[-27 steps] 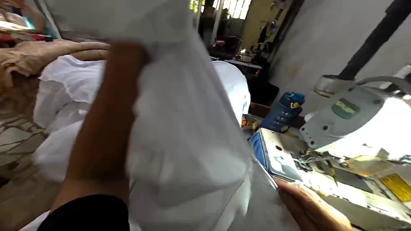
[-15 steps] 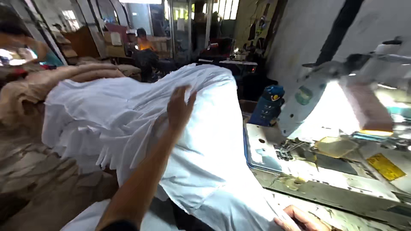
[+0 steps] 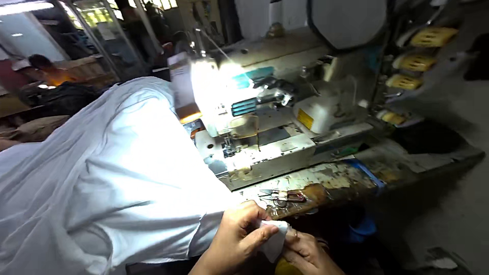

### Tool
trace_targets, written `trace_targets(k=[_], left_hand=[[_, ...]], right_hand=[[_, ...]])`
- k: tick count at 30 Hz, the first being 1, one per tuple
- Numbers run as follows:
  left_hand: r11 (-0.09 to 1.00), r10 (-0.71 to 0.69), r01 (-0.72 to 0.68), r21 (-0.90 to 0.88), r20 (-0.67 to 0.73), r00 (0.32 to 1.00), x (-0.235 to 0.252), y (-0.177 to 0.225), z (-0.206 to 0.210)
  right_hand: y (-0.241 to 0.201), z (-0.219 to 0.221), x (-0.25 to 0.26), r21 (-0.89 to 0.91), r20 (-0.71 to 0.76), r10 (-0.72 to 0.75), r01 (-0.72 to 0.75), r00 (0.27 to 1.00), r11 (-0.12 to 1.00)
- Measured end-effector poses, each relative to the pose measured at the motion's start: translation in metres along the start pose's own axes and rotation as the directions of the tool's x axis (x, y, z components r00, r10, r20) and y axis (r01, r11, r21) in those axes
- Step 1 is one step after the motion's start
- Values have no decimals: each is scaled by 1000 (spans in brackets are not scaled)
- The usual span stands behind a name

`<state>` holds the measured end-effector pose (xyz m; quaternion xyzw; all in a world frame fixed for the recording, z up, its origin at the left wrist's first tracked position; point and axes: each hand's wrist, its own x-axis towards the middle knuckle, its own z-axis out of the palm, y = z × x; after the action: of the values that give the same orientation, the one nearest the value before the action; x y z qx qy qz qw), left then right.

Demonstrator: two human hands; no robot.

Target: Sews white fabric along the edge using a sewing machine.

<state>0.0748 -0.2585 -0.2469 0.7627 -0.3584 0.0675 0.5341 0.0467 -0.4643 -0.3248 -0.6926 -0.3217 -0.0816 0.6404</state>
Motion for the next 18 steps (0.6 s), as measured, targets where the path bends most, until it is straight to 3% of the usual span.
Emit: trace_targets(k=[2, 4, 7, 9, 11, 14, 16, 18], left_hand=[[1000, -23, 23, -8, -6, 1000, 4, -1, 5], [997, -74, 73, -20, -57, 996, 1, -2, 5], [988, -155, 149, -51, -146, 977, -4, 0, 0], [984, -178, 172, -45, -176, 968, -6, 1, -2], [987, -148, 158, 16, -256, 955, -8, 0, -4], [987, -48, 105, 121, -407, 912, -22, -2, -9], [980, -55, 132, 151, -429, 902, -38, 9, -8], [971, -117, 183, 156, -357, 927, -55, 20, 0]], right_hand=[[5, 1, 0, -13, -60, -80, 80, 995, 997], [7, -3, 5, 0, -118, -71, 72, 990, 997], [14, -6, 12, -32, -4, -48, 48, 999, 998], [20, 7, 16, -106, 37, -147, 150, 988, 983], [19, 21, 22, -149, 40, -218, 222, 975, 964], [9, 33, 28, -125, -40, -159, 153, 987, 980], [3, 38, 32, -93, -87, -135, 127, 987, 987], [-5, 45, 37, -96, -85, -177, 169, 981, 981]])
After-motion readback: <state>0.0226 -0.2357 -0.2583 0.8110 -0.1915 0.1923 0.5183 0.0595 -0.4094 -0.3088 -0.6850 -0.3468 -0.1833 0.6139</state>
